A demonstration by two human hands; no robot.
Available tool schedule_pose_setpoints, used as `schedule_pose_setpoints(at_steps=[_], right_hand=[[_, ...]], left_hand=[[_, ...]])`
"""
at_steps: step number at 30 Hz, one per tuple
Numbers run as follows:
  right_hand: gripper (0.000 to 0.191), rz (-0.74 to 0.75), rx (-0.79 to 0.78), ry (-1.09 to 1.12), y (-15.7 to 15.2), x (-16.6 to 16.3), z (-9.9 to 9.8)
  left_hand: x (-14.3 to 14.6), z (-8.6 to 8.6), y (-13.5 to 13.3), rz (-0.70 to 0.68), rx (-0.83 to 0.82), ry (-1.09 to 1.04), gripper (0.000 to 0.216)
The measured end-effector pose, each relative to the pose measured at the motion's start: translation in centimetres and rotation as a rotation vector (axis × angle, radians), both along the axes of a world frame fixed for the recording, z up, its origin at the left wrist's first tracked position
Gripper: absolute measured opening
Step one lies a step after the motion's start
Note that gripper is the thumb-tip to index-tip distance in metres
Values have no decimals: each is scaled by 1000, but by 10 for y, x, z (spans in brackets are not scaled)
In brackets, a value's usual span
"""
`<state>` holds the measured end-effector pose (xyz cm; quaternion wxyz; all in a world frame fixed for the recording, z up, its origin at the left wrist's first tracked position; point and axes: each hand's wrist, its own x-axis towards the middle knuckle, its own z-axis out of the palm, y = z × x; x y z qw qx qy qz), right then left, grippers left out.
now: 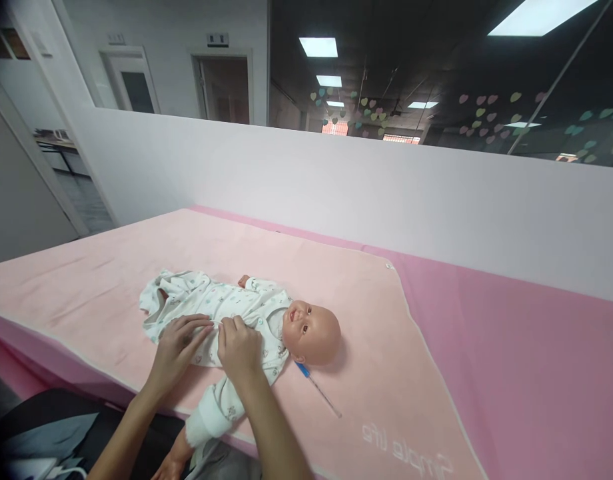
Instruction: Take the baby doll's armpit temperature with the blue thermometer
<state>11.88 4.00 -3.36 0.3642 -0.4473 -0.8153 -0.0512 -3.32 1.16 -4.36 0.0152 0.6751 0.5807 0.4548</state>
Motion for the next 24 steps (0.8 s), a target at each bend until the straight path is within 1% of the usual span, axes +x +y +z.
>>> schedule_pose_setpoints(at_steps=[5, 9, 13, 17, 19, 21, 24], right_hand=[[19, -11, 15, 56, 0, 0, -1], [20, -21, 35, 68, 1, -1, -2], [21, -31, 67, 139, 3, -2, -4], [24, -76, 66, 135, -1, -3, -3], [24, -96, 53, 136, -5, 0, 0], [26, -103, 39, 171, -9, 6, 3], [31, -132, 38, 254, -15, 20, 6]], left_hand=[[1, -8, 8, 2, -1, 20, 28], [-1, -8, 8, 4, -23, 65, 27], [-6, -3, 5, -4, -75, 160, 26], [-11, 6, 5, 6, -135, 278, 29], [-17, 12, 6, 5, -161, 304, 29], [-26, 17, 8, 0, -191, 281, 30], [-43, 21, 12, -39, -242, 170, 37]])
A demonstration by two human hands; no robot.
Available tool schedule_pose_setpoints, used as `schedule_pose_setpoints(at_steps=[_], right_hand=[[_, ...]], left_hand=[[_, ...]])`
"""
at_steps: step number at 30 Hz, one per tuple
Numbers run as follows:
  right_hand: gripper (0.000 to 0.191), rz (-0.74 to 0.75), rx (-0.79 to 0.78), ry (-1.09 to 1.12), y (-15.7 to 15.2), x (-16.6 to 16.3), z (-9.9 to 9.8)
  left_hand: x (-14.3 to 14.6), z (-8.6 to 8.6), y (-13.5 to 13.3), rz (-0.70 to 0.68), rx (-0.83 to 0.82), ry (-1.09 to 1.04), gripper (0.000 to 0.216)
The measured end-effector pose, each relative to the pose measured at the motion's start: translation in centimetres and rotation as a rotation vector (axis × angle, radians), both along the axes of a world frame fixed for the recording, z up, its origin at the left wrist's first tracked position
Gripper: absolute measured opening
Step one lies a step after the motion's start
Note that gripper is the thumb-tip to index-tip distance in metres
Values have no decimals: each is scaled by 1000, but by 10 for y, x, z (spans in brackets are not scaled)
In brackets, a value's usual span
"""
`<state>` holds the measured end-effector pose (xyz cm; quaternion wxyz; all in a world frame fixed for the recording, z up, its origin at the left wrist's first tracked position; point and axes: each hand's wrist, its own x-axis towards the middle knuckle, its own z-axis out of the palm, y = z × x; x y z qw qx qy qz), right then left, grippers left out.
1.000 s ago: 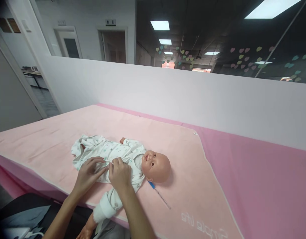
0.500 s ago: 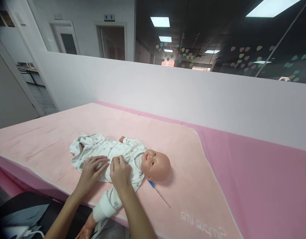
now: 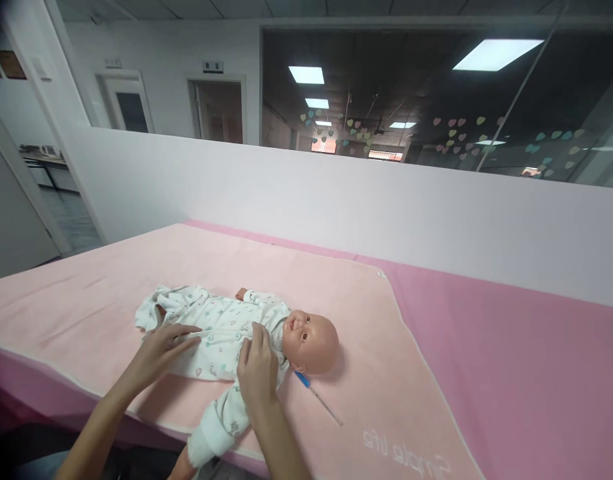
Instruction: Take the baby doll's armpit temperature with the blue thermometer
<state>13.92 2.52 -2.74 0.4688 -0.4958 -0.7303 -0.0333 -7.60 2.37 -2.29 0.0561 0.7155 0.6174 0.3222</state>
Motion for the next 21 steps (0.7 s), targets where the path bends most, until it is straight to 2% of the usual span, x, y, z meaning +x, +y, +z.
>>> schedule_pose_setpoints(at_steps=[3, 5, 10, 13, 15, 18, 21], right_hand=[[30, -87, 21, 4, -2, 17, -3], [29, -160, 37, -73, -1, 26, -6], [39, -313, 62, -350, -4, 36, -8], [37, -308, 118, -358, -20, 42, -5], [28, -334, 166, -305, -35, 55, -6], [21, -475, 201, -237, -60, 87, -12], [22, -572, 126, -302, -78, 125, -21]], left_hand=[[-12, -1, 5, -13, -23, -129, 40], [-14, -4, 10, 31, 8, -181, 38], [-1, -21, 16, 184, 221, -116, 36], [6, -34, 11, 249, 345, -124, 34], [5, -41, 7, 221, 343, -172, 32], [0, -44, 0, 158, 265, -284, 31], [-4, -43, -3, 140, 208, -399, 32]])
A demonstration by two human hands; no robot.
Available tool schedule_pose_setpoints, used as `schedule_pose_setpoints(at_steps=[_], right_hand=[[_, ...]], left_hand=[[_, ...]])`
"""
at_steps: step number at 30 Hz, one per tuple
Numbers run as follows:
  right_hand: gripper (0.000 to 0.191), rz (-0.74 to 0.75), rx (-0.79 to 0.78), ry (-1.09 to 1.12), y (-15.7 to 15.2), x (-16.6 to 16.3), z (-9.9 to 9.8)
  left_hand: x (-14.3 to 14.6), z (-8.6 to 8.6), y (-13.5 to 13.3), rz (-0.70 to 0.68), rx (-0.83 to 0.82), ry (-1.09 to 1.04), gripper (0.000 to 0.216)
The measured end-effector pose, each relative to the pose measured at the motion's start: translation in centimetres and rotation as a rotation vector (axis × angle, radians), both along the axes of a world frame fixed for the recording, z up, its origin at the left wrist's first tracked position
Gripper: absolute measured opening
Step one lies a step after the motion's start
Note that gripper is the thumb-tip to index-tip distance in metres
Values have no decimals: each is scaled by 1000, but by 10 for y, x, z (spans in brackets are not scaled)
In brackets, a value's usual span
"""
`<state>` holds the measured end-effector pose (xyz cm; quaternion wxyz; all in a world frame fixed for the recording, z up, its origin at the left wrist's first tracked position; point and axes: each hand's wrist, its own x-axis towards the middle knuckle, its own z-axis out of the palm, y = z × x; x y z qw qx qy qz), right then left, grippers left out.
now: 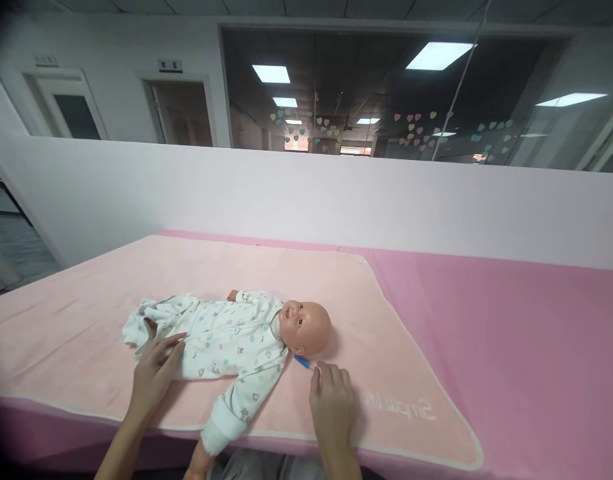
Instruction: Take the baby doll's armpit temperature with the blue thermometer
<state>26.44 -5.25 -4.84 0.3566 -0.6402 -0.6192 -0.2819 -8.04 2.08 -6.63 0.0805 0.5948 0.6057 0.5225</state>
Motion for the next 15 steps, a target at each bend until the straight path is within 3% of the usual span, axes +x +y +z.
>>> schedule_pose_setpoints(at_steps=[4, 8, 11, 15], right_hand=[[20, -58, -204, -56, -12, 29, -8], [25, -58, -350, -5, -20, 28, 1], [29, 0, -394, 171, -30, 24, 28], [35, 222, -366, 537, -46, 27, 86]], left_hand=[[0, 2, -2, -13, -12, -40, 33], [2, 2, -3, -10, -6, -26, 34], [1, 1, -3, -10, -9, -52, 33], [-1, 1, -3, -13, -19, -77, 32]])
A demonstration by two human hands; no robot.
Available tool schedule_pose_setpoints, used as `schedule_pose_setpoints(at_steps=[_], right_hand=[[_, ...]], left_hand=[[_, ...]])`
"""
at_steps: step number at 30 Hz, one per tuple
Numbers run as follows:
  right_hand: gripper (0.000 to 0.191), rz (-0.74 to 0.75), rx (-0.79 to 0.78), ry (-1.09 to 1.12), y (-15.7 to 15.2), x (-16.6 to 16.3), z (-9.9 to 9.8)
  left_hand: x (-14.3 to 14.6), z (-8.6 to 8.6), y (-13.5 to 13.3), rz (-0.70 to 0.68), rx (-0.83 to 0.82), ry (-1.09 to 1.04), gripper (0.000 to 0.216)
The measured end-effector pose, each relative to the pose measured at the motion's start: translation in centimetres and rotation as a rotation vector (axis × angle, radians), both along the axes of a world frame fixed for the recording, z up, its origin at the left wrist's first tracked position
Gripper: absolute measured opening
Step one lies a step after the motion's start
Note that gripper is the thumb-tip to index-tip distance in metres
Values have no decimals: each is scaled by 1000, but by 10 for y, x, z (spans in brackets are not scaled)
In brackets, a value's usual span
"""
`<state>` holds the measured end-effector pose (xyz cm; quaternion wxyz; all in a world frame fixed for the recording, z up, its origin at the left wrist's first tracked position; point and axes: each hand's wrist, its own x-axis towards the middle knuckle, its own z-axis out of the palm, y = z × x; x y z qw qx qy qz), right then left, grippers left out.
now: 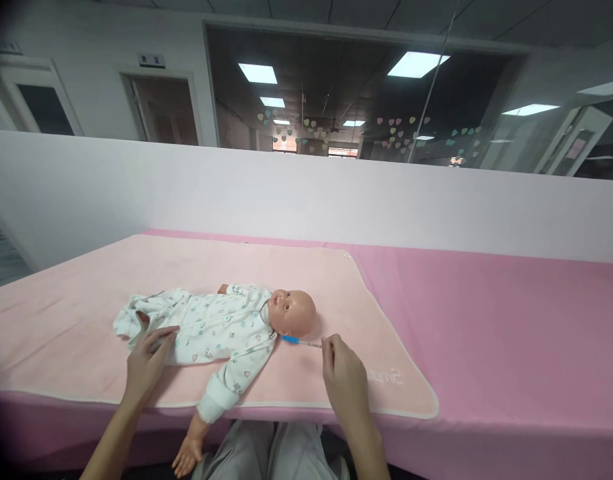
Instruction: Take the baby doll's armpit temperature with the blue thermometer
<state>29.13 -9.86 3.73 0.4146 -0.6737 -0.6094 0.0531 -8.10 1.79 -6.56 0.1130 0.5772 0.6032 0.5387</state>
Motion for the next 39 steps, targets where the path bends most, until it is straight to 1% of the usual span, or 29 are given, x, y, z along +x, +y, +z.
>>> schedule_pose_setpoints(at_steps=[2, 3, 4, 5, 7, 10, 14, 17, 18, 20, 22, 24, 25, 26, 27, 29, 31, 33, 35, 37, 38, 39], right_hand=[[40, 173, 56, 262, -3, 2, 25], [43, 242, 90, 397, -2, 1, 35], [45, 285, 128, 504, 0, 0, 41], [47, 296, 161, 562, 3, -3, 45], [50, 286, 178, 523, 11, -12, 46], [53, 394, 63, 396, 21, -28, 42], [53, 485, -44, 433, 27, -38, 40], [53, 477, -87, 446, 32, -33, 36], [53, 454, -79, 419, 33, -30, 33], [52, 361, -23, 300, 35, -22, 21], [51, 189, 65, 110, 33, -15, 3], [50, -47, 184, -145, 30, -10, -19], [50, -131, 224, -271, 28, -8, -30], [50, -179, 243, -378, 27, -7, -42], [50, -199, 242, -461, 26, -8, -52], [49, -198, 188, -560, 25, -10, -69], [46, -173, 94, -600, 27, -15, -80], [42, -130, -7, -612, 30, -21, -86], [39, -106, -79, -605, 32, -25, -89], [40, -104, -123, -579, 33, -27, -89], [41, -100, -136, -561, 33, -27, -89], [41, -92, -145, -542, 33, -27, -88]], left_hand=[[-1, 0, 0, 0, 1, -13, 32], [-1, -1, 0, 0, 1, -23, 32], [-1, -1, 0, 1, 0, -34, 33], [-1, -2, 1, 1, -1, -46, 35], [-2, -4, 2, 6, 1, -77, 37], [-3, -6, 3, 22, -5, -121, 38], [-3, -7, 4, 19, -13, -150, 39], [-3, -7, 5, 10, -6, -198, 43], [-3, -7, 5, 8, -8, -220, 45], [-4, -8, 6, -2, -14, -253, 51], [-4, -9, 7, -13, -17, -265, 55], [-4, -10, 8, -21, -16, -274, 56], [-4, -10, 7, -24, -16, -278, 55], [-4, -10, 7, -26, -14, -283, 54], [-3, -10, 7, -26, -11, -286, 54], [-3, -10, 6, -27, -4, -284, 54], [-2, -8, 5, -19, 5, -274, 53], [1, -6, 3, 6, 21, -227, 50], [6, 0, 0, 80, 76, -106, 45], [18, 11, -3, 158, 179, 67, 38], [27, 18, -4, 172, 239, 157, 34], [38, 26, -4, 148, 294, 237, 31]])
